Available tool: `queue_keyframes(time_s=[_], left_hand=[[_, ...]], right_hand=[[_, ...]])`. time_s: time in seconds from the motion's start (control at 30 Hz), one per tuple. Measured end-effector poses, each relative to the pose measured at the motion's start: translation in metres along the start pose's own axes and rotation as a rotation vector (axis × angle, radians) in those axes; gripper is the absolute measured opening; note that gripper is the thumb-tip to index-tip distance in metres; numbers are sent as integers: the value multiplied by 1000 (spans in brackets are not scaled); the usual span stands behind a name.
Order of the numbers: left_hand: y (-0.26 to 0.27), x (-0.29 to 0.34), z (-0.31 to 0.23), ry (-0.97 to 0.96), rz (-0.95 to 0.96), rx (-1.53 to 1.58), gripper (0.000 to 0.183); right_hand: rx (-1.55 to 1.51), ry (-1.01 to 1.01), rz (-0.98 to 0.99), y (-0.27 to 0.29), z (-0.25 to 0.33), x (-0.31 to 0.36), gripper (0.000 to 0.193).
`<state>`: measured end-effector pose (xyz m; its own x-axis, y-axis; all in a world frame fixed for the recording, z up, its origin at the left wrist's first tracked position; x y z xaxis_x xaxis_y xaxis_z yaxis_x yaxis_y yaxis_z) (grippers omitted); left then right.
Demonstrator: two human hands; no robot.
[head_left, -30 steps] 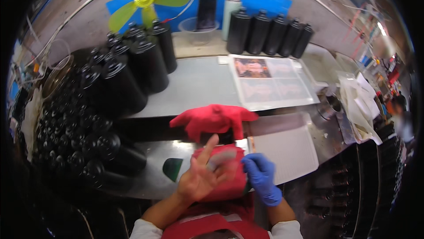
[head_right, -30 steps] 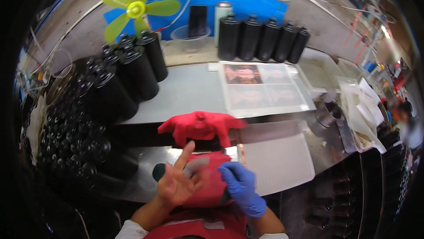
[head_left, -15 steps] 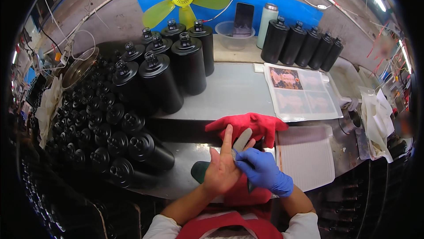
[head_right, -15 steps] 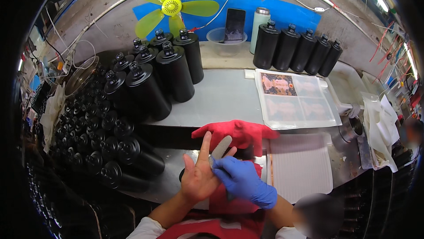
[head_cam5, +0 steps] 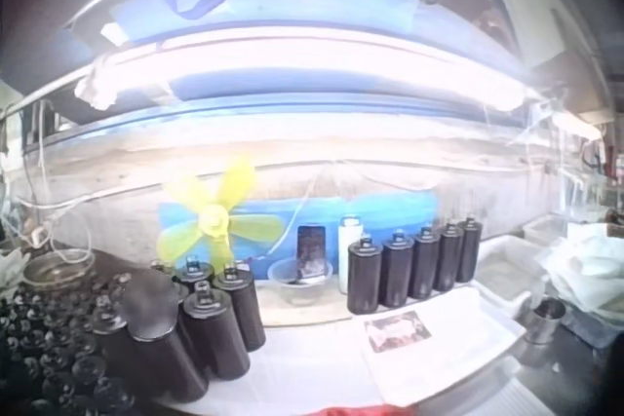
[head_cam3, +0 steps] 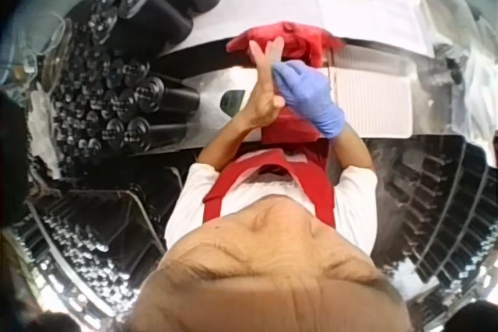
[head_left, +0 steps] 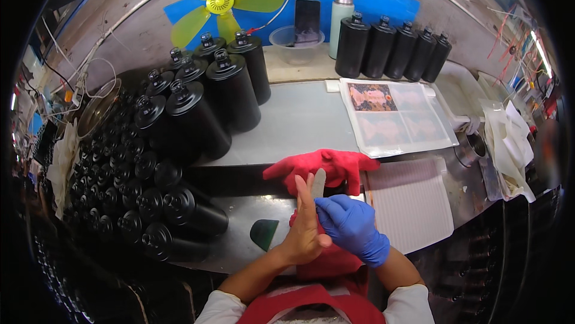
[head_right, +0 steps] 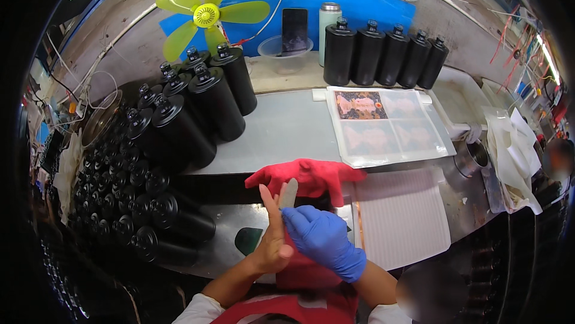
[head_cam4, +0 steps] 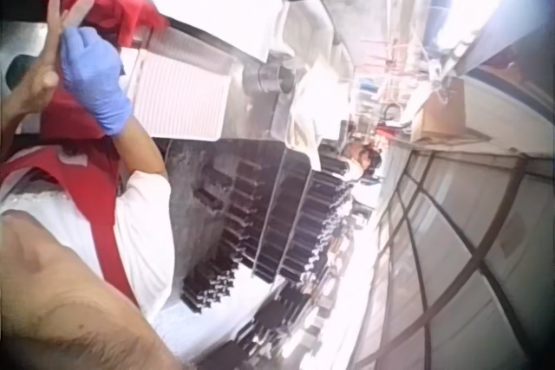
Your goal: The person applies decorative labels to black cylindrical cans. They position a label on the can, smooth it with a green squeegee, and then place a copper-colored band around the top rim. The process is repeated for multiple cans.
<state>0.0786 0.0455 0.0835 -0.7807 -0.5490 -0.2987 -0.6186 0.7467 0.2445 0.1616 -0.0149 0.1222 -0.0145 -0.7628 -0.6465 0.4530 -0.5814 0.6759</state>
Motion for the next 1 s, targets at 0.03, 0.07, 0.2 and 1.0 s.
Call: queue_keyframes(time_s=[0.03, 0.07, 0.2, 1.0], left_hand=[[-2, 0, -1, -40, -24, -109, 108], [-4, -3, -1, 14, 13, 87, 109], [1, -8, 0, 186, 128, 870, 96], [0, -18, -16, 421, 66, 1502, 55]], right_hand=[[-28, -53, -34, 1, 0, 1, 19], [-267, -209, -64, -3, -9, 6, 17], [-781, -497, -31, -7, -14, 4, 9], [-109, 72, 191, 32, -16, -5, 19]])
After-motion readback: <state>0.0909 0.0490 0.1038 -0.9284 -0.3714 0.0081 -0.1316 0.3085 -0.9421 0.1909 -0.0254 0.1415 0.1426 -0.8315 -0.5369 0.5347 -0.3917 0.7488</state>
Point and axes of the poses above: each hand's wrist, its own x-axis away from the middle knuckle, its own y-axis out of the back of the hand, z = x × y, the point moved 5 cm from there along -x, towards the middle knuckle, and after that the axes turned 11 degrees about y, right-handed, at the moved point
